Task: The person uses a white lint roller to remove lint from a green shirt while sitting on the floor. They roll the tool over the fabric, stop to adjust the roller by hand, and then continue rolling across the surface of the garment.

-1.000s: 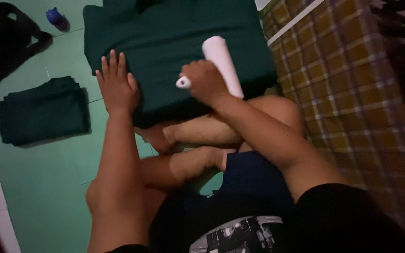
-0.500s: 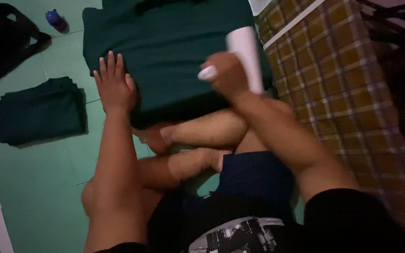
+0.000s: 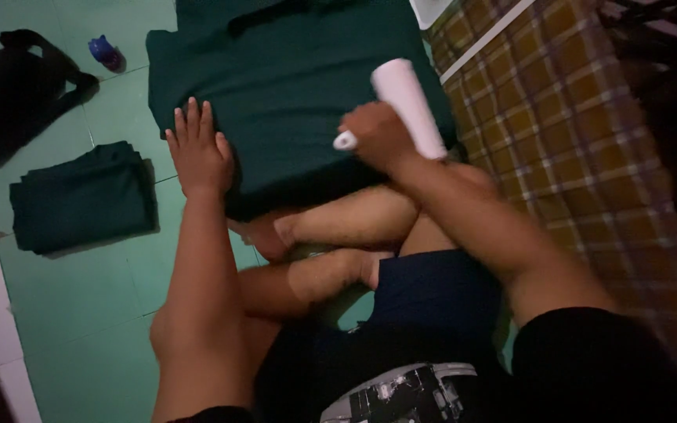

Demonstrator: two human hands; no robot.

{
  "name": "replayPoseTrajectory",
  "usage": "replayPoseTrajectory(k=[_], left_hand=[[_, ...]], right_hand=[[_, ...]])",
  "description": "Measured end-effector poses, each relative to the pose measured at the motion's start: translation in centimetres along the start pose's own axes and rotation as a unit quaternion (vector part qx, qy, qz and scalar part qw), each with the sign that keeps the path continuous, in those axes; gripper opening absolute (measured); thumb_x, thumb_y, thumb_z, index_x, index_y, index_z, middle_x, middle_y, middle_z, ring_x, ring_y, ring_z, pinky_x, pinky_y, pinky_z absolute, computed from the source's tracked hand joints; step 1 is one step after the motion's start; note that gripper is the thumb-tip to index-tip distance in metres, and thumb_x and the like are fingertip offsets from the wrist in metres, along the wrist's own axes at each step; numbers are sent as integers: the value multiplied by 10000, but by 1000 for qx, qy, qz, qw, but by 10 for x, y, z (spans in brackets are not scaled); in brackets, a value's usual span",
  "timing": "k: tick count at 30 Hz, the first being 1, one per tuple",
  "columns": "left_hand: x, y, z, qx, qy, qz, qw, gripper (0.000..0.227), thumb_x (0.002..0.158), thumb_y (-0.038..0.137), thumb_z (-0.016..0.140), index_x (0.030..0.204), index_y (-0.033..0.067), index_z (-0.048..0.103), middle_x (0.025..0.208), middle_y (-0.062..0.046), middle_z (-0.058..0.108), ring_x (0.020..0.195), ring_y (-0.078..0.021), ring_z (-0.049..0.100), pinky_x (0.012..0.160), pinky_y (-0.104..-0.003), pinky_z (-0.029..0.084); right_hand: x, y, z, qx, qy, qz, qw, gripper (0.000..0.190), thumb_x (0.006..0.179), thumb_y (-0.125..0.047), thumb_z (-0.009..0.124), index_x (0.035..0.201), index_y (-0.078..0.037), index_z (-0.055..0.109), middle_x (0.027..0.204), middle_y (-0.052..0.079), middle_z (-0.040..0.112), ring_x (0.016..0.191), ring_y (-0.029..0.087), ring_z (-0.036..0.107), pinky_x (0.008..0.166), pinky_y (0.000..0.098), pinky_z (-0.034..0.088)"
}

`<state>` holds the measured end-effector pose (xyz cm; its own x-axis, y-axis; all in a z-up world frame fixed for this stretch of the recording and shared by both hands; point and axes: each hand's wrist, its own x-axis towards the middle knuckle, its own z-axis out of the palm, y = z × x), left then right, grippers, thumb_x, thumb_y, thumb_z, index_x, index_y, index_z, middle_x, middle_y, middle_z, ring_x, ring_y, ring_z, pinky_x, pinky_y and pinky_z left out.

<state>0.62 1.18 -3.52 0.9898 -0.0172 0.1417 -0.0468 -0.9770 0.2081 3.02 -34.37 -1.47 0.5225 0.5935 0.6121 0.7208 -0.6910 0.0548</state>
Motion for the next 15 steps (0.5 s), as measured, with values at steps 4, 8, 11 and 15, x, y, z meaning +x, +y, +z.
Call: replayPoseTrajectory(k=[4,8,11,15], left_hand=[[3,11,-18,5,-34,-36,999,551,1115,281,372,1656,183,332,1719,-84,216,1567,-374,184,1236,-645,160],[3,41,-56,-24,-128,-86,988,606,1077,253,411,1648,159,230,1720,-132,89,1572,-383,64,1231,-636,92],[-20,75,-68,-158,-58,-81,982,587,1042,142,546,1592,127,343,1691,-164,184,1567,-373,140,1243,-616,93],[-71,130,-67,-436,17,-51,899,442,1048,179,528,1481,116,466,1571,-145,468,1463,-288,456,1202,-466,371]], right_hand=[[-15,65,-40,-13,-289,138,947,373,1092,-295,545,732,-198,574,652,24,603,630,258,634,700,409,493],[-28,104,-73,0,-59,105,993,201,1096,-187,680,934,-96,602,859,131,639,743,304,610,677,425,467],[-11,93,-112,257,175,268,912,156,1087,-225,689,1082,-79,633,908,108,657,749,221,628,651,356,521],[25,44,-145,705,388,430,409,394,785,-436,796,684,-159,535,600,1,483,569,166,472,658,369,449]])
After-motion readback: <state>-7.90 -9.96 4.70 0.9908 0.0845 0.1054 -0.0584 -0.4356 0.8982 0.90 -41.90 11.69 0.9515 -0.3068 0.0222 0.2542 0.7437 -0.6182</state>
